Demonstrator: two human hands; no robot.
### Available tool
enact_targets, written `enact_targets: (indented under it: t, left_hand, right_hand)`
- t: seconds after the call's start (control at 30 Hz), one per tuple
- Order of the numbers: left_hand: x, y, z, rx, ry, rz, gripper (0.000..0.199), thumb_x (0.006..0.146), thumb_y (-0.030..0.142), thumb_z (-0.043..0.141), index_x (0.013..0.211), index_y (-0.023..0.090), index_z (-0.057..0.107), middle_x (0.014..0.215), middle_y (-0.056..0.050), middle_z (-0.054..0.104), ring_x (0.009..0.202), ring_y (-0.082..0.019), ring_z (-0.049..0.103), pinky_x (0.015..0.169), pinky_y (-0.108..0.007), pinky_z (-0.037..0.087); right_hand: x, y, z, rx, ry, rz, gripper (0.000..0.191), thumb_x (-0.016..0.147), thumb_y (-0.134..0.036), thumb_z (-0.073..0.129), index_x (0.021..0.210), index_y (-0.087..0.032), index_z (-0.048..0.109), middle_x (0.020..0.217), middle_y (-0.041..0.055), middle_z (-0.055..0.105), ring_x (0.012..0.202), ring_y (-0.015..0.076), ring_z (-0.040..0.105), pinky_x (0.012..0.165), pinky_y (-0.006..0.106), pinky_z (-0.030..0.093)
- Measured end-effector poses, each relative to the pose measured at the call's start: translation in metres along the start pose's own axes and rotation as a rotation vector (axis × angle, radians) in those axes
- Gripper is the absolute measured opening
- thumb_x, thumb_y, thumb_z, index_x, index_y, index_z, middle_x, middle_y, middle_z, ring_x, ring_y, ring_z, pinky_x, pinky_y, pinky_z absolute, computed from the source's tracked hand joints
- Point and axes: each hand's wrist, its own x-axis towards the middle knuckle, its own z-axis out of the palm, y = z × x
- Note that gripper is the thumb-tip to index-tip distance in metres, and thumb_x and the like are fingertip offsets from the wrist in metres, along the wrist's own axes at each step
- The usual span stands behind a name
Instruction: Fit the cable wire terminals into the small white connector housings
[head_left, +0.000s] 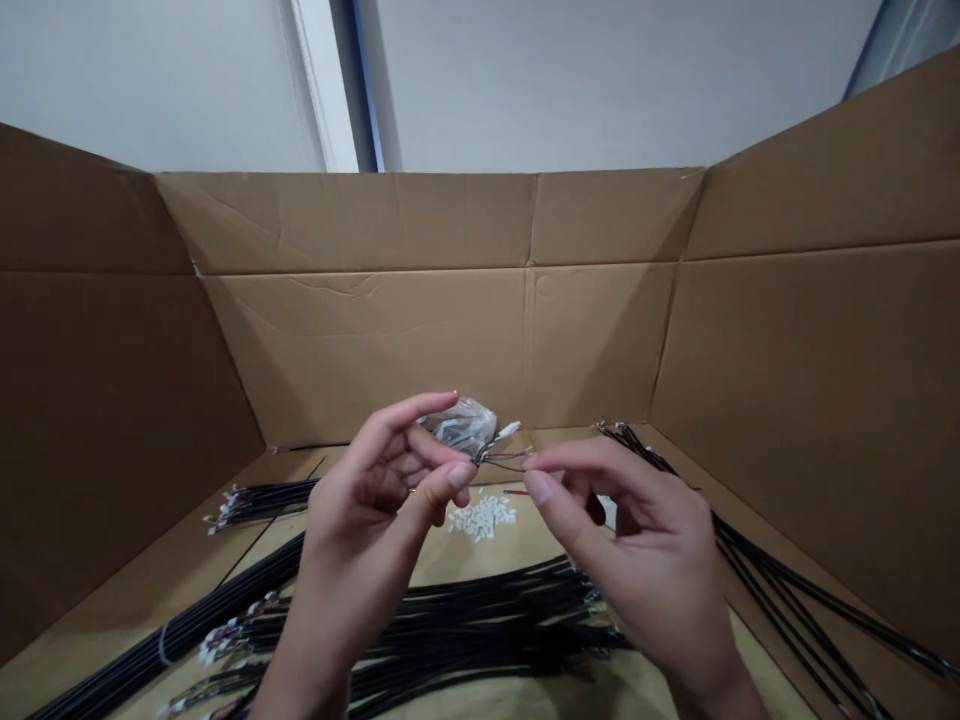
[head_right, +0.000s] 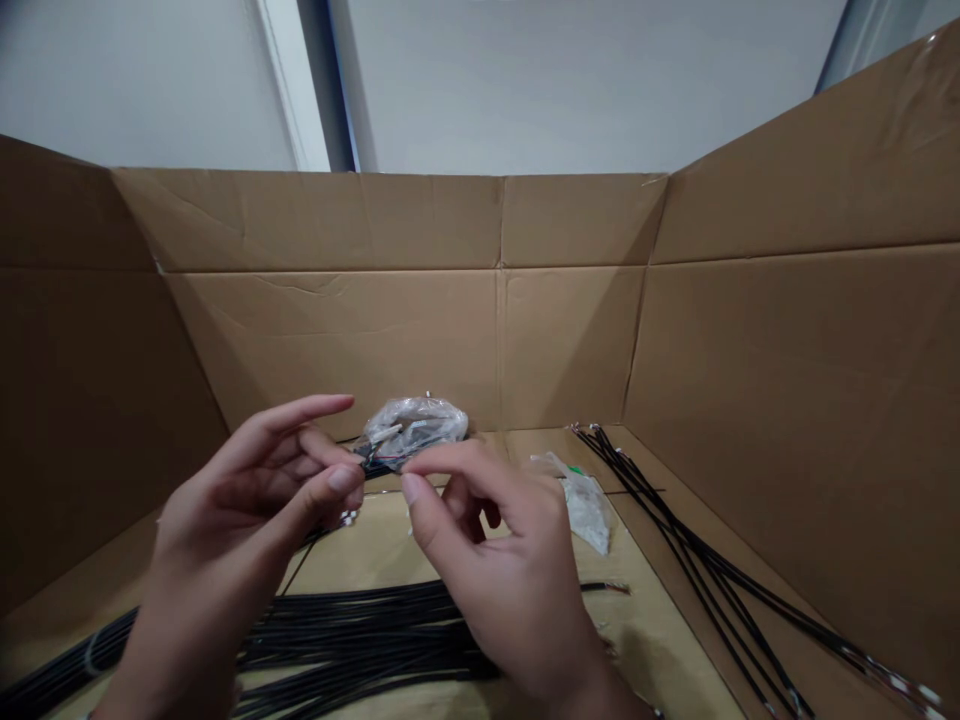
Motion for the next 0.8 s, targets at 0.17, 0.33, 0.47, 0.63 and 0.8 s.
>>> enact_targets:
  t: [0.17, 0.33, 0.47, 0.63, 0.8]
  left_hand:
    - [0.003, 0.001, 0.0, -0.089, -0.038, -0.084, 0.025, 0.087, 0.017, 0.079, 0.111, 0.024, 0.078, 0.066, 0.004, 0.067, 0.052, -0.006, 0.061, 0.049, -0.008, 0.051]
    - [0.006, -0.001, -0.003, -0.183, -0.104, -0.129, 0.022, 0.089, 0.017, 0.078, 0.109, 0.025, 0.08, 0.065, 0.003, 0.063, 0.052, -0.006, 0.059, 0.048, -0.008, 0.05]
    - [0.007, 0.0, -0.003, -0.184, -0.113, -0.125, 0.023, 0.09, 0.016, 0.076, 0.11, 0.027, 0.079, 0.066, 0.005, 0.064, 0.053, -0.005, 0.059, 0.049, -0.007, 0.05]
    - [0.002, 0.002, 0.003, -0.062, -0.008, -0.044, 0.023, 0.088, 0.012, 0.076, 0.104, 0.028, 0.075, 0.069, 0.006, 0.067, 0.055, -0.005, 0.061, 0.052, -0.008, 0.051]
    - [-0.007, 0.0, 0.003, 0.22, 0.06, 0.252, 0.023, 0.088, 0.005, 0.07, 0.085, 0.028, 0.068, 0.079, 0.005, 0.064, 0.072, -0.009, 0.064, 0.064, -0.015, 0.054]
  right_hand:
    - [0.0, -0.003, 0.001, -0.128, 0.028, -0.117, 0.016, 0.088, -0.011, 0.068, 0.079, -0.022, 0.074, 0.057, -0.0066, 0.061, 0.048, 0.0078, 0.053, 0.049, 0.02, 0.043]
    - [-0.002, -0.001, 0.001, -0.169, 0.074, -0.169, 0.016, 0.088, -0.01, 0.069, 0.081, -0.023, 0.073, 0.057, -0.0066, 0.06, 0.047, 0.0091, 0.051, 0.048, 0.024, 0.042]
    - [-0.003, -0.002, 0.0, -0.161, 0.084, -0.179, 0.015, 0.087, -0.01, 0.07, 0.08, -0.023, 0.074, 0.055, -0.0075, 0.059, 0.046, 0.0079, 0.05, 0.047, 0.023, 0.041]
    - [-0.001, -0.002, -0.001, -0.142, 0.053, -0.137, 0.014, 0.087, -0.013, 0.073, 0.079, -0.024, 0.077, 0.054, -0.0071, 0.061, 0.045, 0.0079, 0.049, 0.047, 0.024, 0.041]
    - [0.0, 0.002, -0.001, 0.057, -0.019, 0.069, 0.01, 0.088, -0.019, 0.074, 0.081, -0.025, 0.078, 0.046, -0.0099, 0.047, 0.038, 0.0069, 0.037, 0.039, 0.023, 0.03]
